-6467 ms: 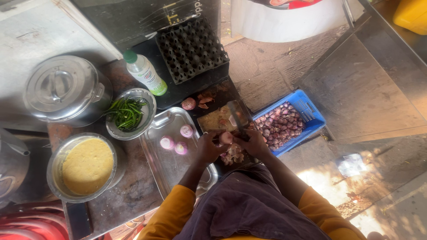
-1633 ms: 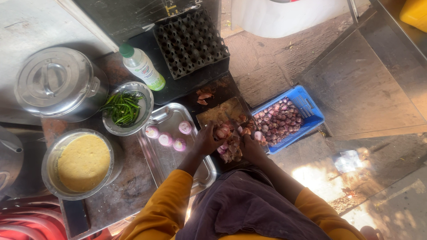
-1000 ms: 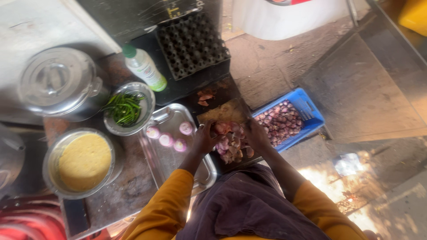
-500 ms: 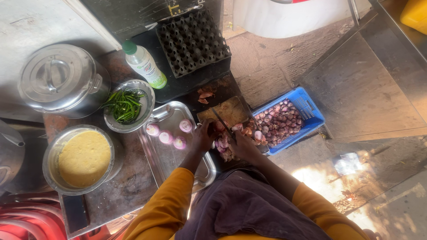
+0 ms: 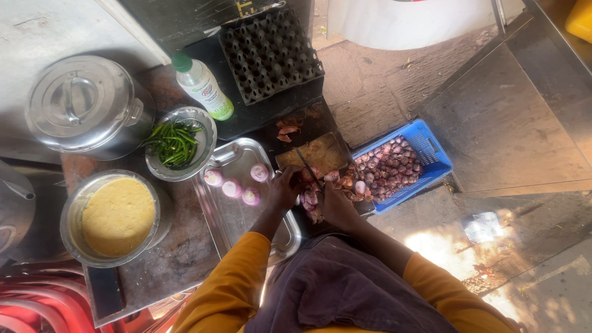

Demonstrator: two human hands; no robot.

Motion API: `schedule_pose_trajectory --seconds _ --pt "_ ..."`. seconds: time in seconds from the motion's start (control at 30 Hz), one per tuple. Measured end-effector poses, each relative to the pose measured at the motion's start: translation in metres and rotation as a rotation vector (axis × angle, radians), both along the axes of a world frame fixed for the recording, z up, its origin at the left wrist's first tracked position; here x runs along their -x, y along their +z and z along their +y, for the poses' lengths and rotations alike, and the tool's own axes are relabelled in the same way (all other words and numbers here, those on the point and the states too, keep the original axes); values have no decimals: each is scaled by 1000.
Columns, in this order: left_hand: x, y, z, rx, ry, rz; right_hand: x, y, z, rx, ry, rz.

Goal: The person peels red onions using a knife on a wooden cutting board. They remove the outer skins and place the peeled onions onto a metal tray. The person repeatedly picks onions from a blue basket and continues peeling them.

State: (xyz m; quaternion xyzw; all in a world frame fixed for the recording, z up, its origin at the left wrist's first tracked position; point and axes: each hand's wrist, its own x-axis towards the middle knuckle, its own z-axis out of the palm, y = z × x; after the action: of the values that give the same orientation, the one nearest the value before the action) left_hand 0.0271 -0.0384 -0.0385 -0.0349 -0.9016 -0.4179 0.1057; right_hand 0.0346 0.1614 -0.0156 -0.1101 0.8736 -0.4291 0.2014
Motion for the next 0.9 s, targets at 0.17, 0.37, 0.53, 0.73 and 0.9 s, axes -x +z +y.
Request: schedule_pose_trajectory --seconds 0.17,0.37,0.53,0.73,0.9 --pt "-1 -4 1 13 -20 -38 -5 -25 -11 -364 39 62" --pt "-8 -5 3 -24 -23 -84 14 -46 -1 454 148 -254" --pt "-6 -2 2 112 -139 140 21 -41 12 284 -44 -393" --pt "-7 2 -3 80 -174 143 6 -28 5 -188 13 25" --pt "-4 -10 -10 102 -176 217 11 -30 7 -356 -5 125"
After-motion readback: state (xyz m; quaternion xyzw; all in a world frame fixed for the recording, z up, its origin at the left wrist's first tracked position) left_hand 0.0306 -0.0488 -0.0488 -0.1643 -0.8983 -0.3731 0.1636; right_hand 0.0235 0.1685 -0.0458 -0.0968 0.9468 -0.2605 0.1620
